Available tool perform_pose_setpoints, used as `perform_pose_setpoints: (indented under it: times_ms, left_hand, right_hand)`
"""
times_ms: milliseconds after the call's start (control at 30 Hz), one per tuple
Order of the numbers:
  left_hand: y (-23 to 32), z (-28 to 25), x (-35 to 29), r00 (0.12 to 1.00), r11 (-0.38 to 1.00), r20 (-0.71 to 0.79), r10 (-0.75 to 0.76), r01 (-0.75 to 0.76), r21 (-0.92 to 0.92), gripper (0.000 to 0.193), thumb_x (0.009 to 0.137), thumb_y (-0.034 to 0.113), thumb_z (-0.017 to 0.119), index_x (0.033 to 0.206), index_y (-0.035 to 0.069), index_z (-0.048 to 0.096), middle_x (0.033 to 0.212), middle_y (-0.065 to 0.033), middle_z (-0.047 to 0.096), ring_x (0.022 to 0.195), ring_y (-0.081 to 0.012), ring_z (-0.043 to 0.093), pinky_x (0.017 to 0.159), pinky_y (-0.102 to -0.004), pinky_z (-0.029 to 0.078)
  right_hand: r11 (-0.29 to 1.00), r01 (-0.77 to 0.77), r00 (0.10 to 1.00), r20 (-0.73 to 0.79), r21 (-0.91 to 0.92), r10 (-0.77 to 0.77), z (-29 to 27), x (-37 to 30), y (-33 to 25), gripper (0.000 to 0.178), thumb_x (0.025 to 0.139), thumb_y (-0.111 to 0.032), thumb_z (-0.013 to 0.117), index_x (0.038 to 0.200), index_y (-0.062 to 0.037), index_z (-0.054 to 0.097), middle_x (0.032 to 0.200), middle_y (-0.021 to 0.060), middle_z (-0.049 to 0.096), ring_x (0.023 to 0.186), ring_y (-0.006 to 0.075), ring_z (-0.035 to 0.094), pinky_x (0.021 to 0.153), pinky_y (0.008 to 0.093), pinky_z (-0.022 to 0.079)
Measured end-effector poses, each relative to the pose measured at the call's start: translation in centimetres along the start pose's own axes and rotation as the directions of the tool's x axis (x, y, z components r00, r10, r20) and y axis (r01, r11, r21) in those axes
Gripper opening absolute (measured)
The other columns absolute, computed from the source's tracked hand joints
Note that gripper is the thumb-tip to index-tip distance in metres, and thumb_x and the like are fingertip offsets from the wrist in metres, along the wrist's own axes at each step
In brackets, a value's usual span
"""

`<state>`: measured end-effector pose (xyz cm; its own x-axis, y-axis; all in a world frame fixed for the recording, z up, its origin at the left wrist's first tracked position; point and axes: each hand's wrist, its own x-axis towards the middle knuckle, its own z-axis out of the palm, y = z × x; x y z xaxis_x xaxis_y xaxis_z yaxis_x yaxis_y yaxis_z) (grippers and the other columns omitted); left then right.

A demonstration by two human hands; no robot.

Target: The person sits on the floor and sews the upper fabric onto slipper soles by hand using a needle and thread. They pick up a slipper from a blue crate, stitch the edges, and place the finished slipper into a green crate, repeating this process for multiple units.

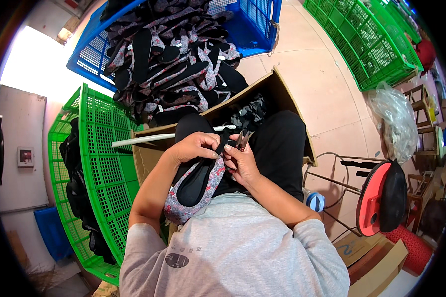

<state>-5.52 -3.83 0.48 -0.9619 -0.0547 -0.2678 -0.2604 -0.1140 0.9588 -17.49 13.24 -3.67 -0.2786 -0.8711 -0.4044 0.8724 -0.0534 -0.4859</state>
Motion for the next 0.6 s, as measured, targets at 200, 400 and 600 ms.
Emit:
perform_pose_setpoints:
  times_ms: [200, 400, 600]
  left_hand:
    - [-1.7, 1.1, 0.5, 0.993, 0.940, -0.106, -0.060, 0.021, -0.341, 0.013, 0.081, 0.003, 0.070, 0.071, 0.001, 0.063, 0.076, 0.0013, 0.053, 0.074, -0.0090, 0.051, 0.071, -0.0237, 0.040]
    - [-2.8, 0.8, 1.1, 0.963, 0.844, -0.151, -0.222, 0.113, -0.524, 0.009, 0.082, 0.004, 0.070, 0.074, 0.004, 0.065, 0.070, 0.0028, 0.055, 0.065, -0.0072, 0.050, 0.063, -0.0215, 0.039]
    - [-1.9, 1.2, 1.7, 0.912, 0.832, -0.229, -0.341, 0.179, -0.526, 0.007, 0.083, 0.007, 0.070, 0.079, 0.001, 0.068, 0.071, -0.0014, 0.061, 0.064, -0.0093, 0.056, 0.061, -0.0232, 0.044]
  right_hand:
    - [0.966, 0.041, 0.985, -0.154, -0.254, -0.082, -0.6, -0.3, -2.9, 0.036, 0.107, -0.036, 0.044, 0.132, -0.0107, 0.051, 0.087, 0.0080, 0.066, 0.048, 0.0076, 0.045, 0.041, 0.0217, 0.032]
    - [0.917, -0.006, 0.993, 0.102, -0.400, 0.051, -2.5, -2.6, -4.9, 0.038, 0.109, -0.040, 0.035, 0.121, -0.0069, 0.048, 0.093, 0.0101, 0.066, 0.049, 0.0057, 0.036, 0.042, 0.0194, 0.027]
    - [0.783, -0.226, 0.919, 0.139, -0.580, 0.368, -1.7, -3.4, -3.2, 0.017, 0.104, -0.019, 0.051, 0.117, -0.0089, 0.051, 0.094, 0.0047, 0.064, 0.061, 0.0044, 0.041, 0.050, 0.0181, 0.031]
